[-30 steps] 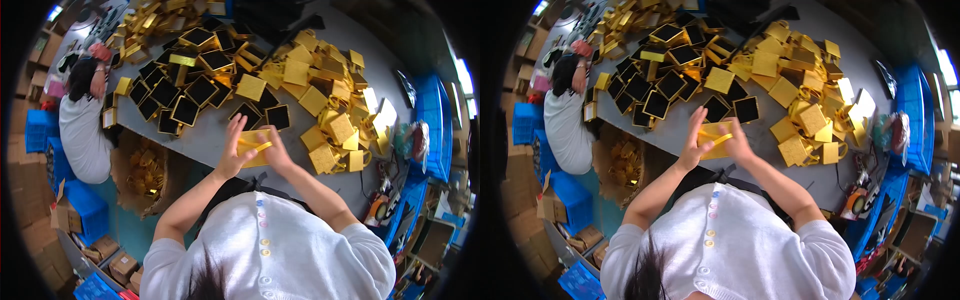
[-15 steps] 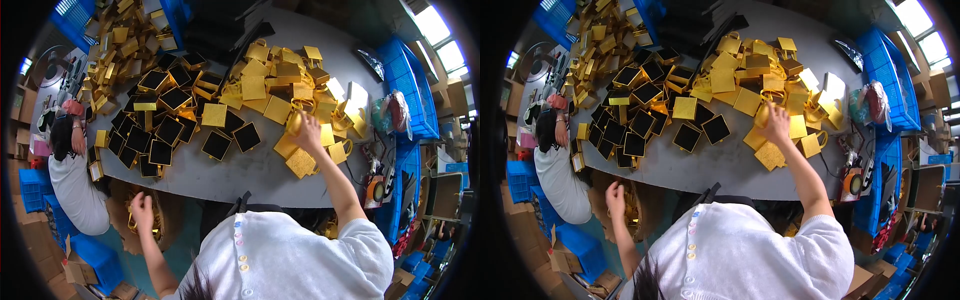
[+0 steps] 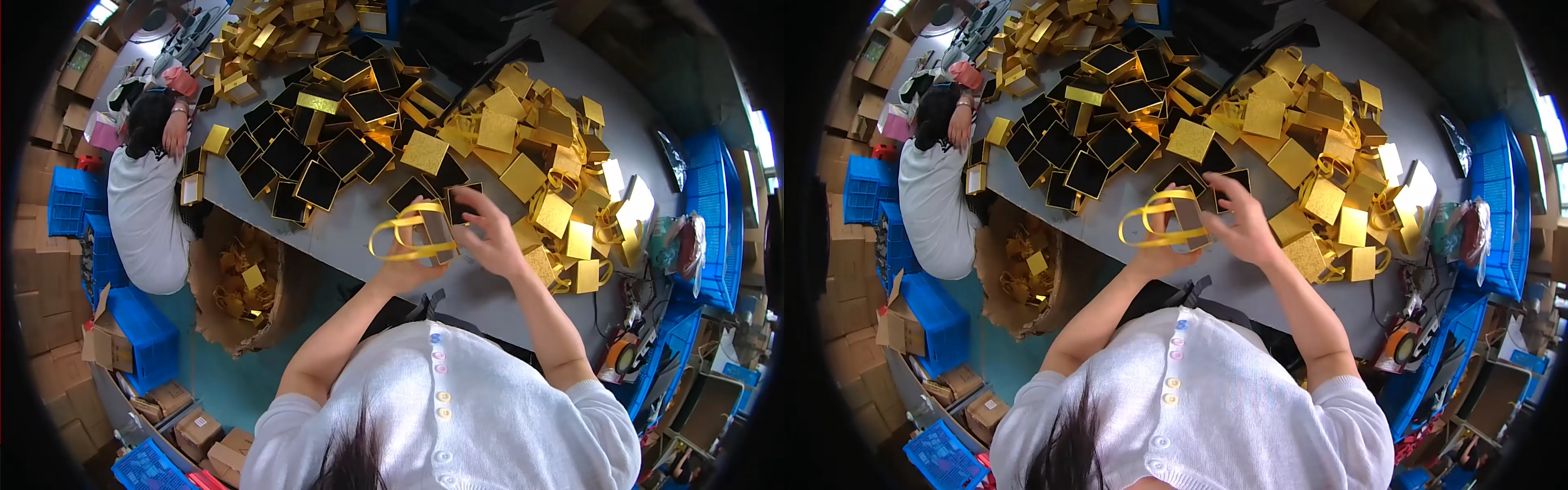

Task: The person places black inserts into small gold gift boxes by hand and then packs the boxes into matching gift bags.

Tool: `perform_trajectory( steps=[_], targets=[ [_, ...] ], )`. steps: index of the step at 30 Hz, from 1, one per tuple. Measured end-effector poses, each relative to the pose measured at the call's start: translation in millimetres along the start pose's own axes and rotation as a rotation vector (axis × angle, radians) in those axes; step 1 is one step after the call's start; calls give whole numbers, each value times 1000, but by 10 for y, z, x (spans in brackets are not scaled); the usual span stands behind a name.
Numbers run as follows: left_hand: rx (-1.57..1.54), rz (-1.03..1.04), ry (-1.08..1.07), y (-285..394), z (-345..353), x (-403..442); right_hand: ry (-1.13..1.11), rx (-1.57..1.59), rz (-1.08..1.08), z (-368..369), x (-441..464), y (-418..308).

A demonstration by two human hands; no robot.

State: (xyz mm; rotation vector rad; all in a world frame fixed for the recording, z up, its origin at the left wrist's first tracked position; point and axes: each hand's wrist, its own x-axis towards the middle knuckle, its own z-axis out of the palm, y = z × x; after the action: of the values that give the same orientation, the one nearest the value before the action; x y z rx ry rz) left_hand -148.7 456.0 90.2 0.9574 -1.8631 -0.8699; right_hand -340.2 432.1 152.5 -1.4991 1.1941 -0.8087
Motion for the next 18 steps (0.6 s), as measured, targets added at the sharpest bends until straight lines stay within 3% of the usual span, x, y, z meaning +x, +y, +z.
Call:
perform_trajectory(
  steps=[1, 3, 4, 5, 7, 8, 9, 10, 11, 13, 15, 16, 17, 18],
  targets=[
    [-2, 0, 1, -17, 29, -3, 19, -160, 10, 104, 20, -133],
    [-214, -7, -34, -22, 133, -50, 213, -429, -234, 263, 115, 10],
    [-480, -60, -2, -13, 220, -79, 383, -393, -294, 286, 117, -8],
    [-476, -65, 9, -17, 269, -104, 547, -352, -359, 306, 134, -25],
    [-32, -45, -51, -2, 329, -192, 699, -138, -325, 194, 115, 119],
    [-243, -214, -59, 104, 303, -176, 552, 197, -54, 105, 110, 372],
    [-244, -220, -44, 29, 343, -171, 386, 514, 220, 59, 137, 568],
    [-260, -159, -44, -79, 426, -174, 93, 603, 606, 20, 45, 409],
    [-277, -95, -47, -121, 457, -128, -62, 466, 391, 60, -12, 702],
    [-155, -58, -78, -293, 492, -105, 110, 344, 372, 34, -103, 1092],
    [370, -220, 53, -758, 633, -96, 136, 707, 335, -163, -144, 1079],
    [446, -351, 117, -908, 628, -29, -8, 1059, 210, -283, -208, 1408],
    [521, -482, 178, -1043, 613, 16, 10, 1057, 206, -267, -220, 1434],
    [511, -471, 166, -1202, 595, 7, 212, 1037, 330, -215, -211, 1425]
  ],
)
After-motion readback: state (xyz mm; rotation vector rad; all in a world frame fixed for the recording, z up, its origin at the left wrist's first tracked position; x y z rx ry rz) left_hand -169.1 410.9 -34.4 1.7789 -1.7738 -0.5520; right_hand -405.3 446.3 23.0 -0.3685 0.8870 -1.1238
